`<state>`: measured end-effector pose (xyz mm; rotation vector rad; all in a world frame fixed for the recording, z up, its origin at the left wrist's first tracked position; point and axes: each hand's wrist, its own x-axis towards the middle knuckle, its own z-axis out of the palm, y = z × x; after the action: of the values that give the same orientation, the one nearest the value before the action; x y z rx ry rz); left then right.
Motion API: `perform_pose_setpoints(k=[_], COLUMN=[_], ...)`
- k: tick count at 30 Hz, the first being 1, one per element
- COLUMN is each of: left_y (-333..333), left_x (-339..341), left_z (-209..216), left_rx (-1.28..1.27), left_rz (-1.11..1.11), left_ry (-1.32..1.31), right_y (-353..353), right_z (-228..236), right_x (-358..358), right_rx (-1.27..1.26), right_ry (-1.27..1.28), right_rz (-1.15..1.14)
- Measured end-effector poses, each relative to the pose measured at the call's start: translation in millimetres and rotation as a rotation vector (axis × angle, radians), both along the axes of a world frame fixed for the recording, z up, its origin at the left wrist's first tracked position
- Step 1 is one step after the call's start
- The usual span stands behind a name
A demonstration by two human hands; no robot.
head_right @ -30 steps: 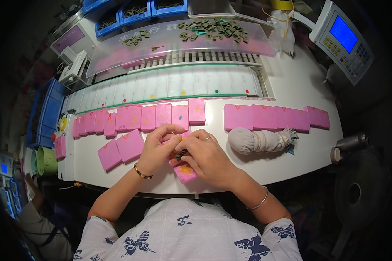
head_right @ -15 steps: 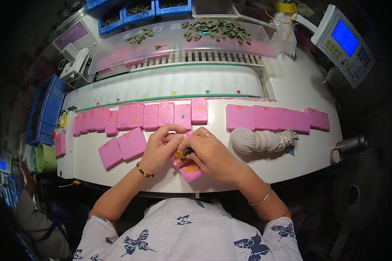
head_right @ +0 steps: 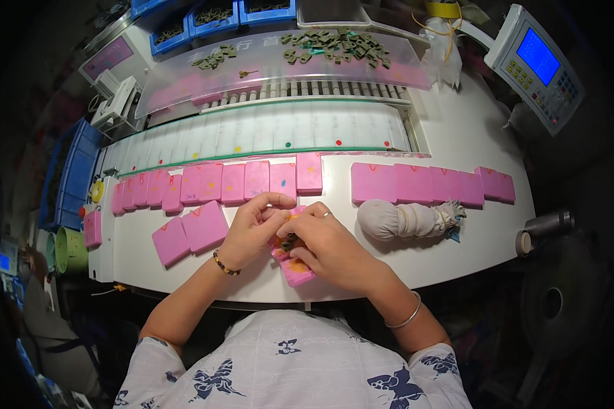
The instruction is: The recorder is seen assembling or preparing pink candle molds by inserting small green components into them.
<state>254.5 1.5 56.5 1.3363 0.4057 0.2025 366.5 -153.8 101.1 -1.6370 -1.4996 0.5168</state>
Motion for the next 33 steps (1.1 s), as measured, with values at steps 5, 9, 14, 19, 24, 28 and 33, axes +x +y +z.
perform_pose_setpoints(k=[5, 9, 14, 19, 24, 28, 33], left_y=[2, 3, 5, 6, -3, -5, -6], left_x=[-3, -4, -2, 3, 2, 3, 2], left_z=[3, -2, -3, -7, 13, 8, 13], left_rx=[-0.002, 0.052, 0.076, 0.159, 0.31, 0.454, 0.55], left_rz=[-0.038, -0.045, -0.072, -0.081, -0.058, -0.011, 0.009], left_ry=[0.007, -0.018, -0.022, -0.055, -0.046, -0.121, -0.108], right_y=[5, 5, 4, -2, -2, -8, -17], right_z=[4, 7, 9, 6, 1, -11, -10], right_x=[1, 5, 13, 13, 6, 1, -27], right_rx=[-0.046, -0.078, -0.072, -0.13, -0.005, 0.104, 0.141], right_ry=[-0.047, 0.049, 0.026, 0.147, 0.061, 0.023, -0.212], right_rz=[0.009, 0.033, 0.086, 0.075, -0.059, -0.081, -0.487])
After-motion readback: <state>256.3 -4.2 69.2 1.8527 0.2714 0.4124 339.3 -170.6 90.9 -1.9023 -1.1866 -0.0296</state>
